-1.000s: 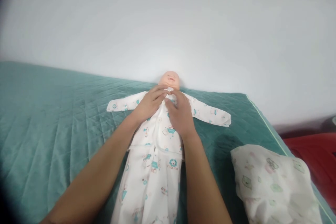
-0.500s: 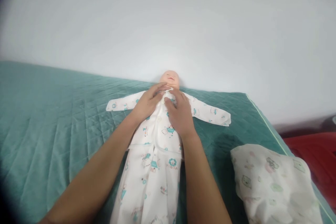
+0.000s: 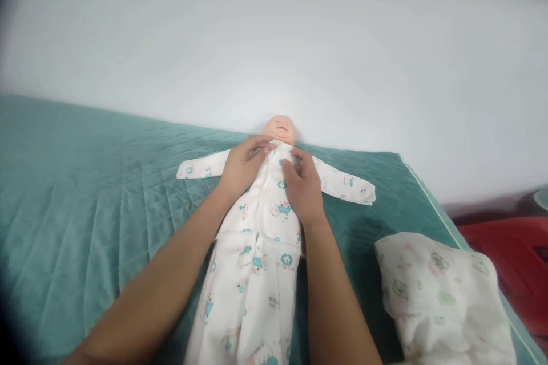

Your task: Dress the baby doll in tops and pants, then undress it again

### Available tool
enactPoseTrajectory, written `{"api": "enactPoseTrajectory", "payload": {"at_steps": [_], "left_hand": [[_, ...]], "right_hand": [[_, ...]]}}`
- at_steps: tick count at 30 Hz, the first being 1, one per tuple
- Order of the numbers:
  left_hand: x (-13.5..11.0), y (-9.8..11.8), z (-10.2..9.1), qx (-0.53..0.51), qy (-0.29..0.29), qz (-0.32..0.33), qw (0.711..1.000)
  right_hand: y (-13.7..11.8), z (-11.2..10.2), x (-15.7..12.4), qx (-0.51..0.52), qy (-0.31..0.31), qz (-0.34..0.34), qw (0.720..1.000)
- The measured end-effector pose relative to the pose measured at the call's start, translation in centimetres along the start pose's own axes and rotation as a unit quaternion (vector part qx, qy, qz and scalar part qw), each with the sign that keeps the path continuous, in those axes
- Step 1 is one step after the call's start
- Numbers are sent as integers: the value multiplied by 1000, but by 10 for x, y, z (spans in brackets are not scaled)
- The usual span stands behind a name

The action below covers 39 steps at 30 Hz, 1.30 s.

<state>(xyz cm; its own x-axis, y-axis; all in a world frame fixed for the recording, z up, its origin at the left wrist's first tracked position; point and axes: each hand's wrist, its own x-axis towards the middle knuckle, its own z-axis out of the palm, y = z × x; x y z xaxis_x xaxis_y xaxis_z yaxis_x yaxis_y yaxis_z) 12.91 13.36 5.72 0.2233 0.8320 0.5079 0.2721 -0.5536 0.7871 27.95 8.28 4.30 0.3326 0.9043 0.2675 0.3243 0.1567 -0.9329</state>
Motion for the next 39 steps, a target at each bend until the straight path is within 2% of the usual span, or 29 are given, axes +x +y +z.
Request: {"api": "enactPoseTrajectory", "payload": {"at_steps": [5,9,13,17,25,34,39], "left_hand": [[-12,4,-3,-29,21,-8,999],[-21,12,-6,-72,-4,-35,997],[-23,10,-10,-142,-42,-48,988],[-20,2,-14,-201,-84,-60,974],[-11,-5,-20,-238,-115,-89,960],[-11,-8,-17,-224,-103,-65,967],[-14,-2,-13,-128,-61,-18,990]], "right_hand": [[-9,1,-22,-40,-18,-70,997],[-6,-2,-49,-50,-25,-91,994],[0,-7,-64,-68,-48,-109,991],[1,-7,-63,-95,-53,-133,985],[-1,-3,-59,-156,-56,-167,972],[-9,-2,-57,-207,-70,-176,960],[-7,-2,-56,-172,-60,-171,968]]}}
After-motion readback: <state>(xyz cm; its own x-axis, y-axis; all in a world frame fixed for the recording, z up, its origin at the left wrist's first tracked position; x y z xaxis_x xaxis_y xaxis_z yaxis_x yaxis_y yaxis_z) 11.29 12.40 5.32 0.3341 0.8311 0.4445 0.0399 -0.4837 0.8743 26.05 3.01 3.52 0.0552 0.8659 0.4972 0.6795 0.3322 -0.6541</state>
